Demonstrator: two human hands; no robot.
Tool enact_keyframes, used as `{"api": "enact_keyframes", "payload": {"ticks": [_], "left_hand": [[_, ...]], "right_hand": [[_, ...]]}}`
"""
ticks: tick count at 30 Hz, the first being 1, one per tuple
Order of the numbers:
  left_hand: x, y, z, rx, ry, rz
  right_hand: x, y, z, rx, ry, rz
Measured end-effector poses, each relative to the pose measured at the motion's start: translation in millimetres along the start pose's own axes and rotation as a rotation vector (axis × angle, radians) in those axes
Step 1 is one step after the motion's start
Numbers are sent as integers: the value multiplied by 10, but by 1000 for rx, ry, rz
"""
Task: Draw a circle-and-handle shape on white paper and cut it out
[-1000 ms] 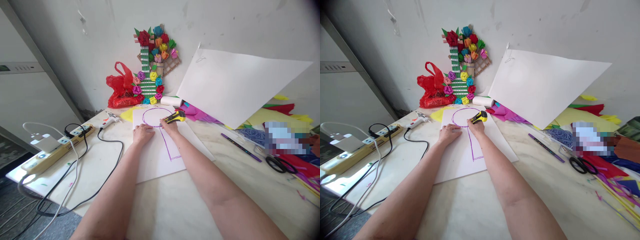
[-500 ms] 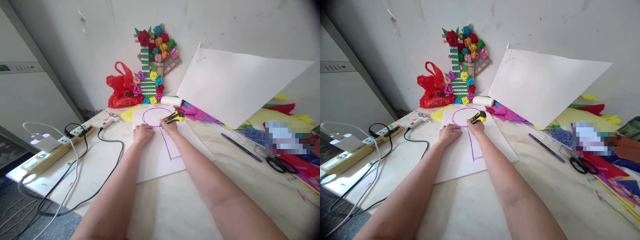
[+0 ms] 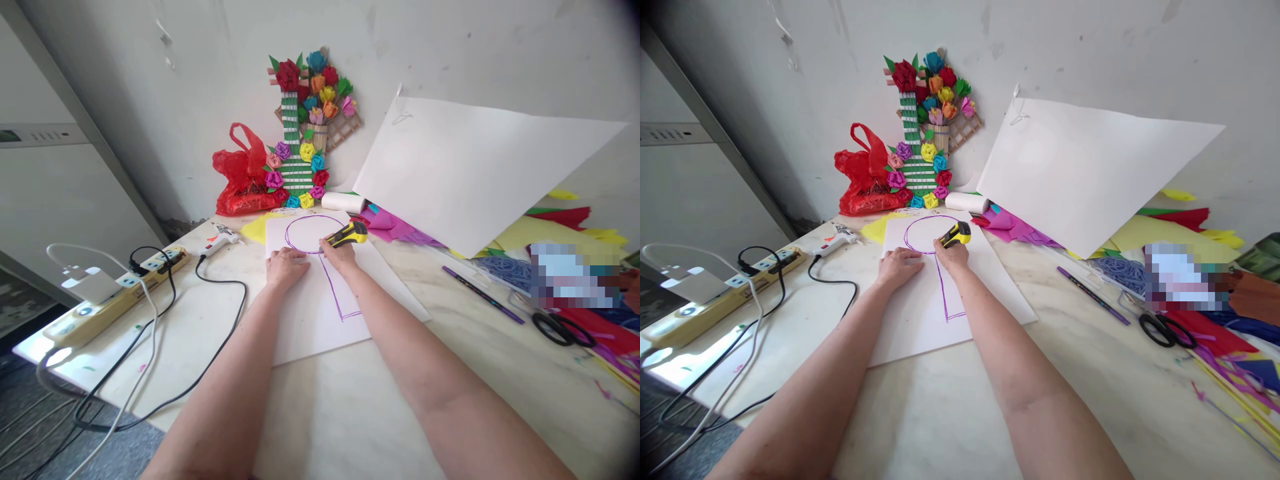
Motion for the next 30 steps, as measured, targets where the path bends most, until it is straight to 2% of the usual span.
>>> {"api": "enact_keyframes", "payload": {"ticks": [21, 30], "left_hand": [[-12, 2, -10, 13, 3, -1], [-16, 3, -5, 3, 1, -3]], "right_hand": [[42, 75, -59, 2, -45, -23], [41, 82, -66, 52, -114, 26]]}}
Point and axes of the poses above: each hand's wrist, its own x-axis towards the middle knuckle, its own y-axis out of the palm, z = x × y, the point moved 3 cm from there along x, towards the middle knuckle, and after that the axes turned 1 degree about z, right-handed, at the moved point
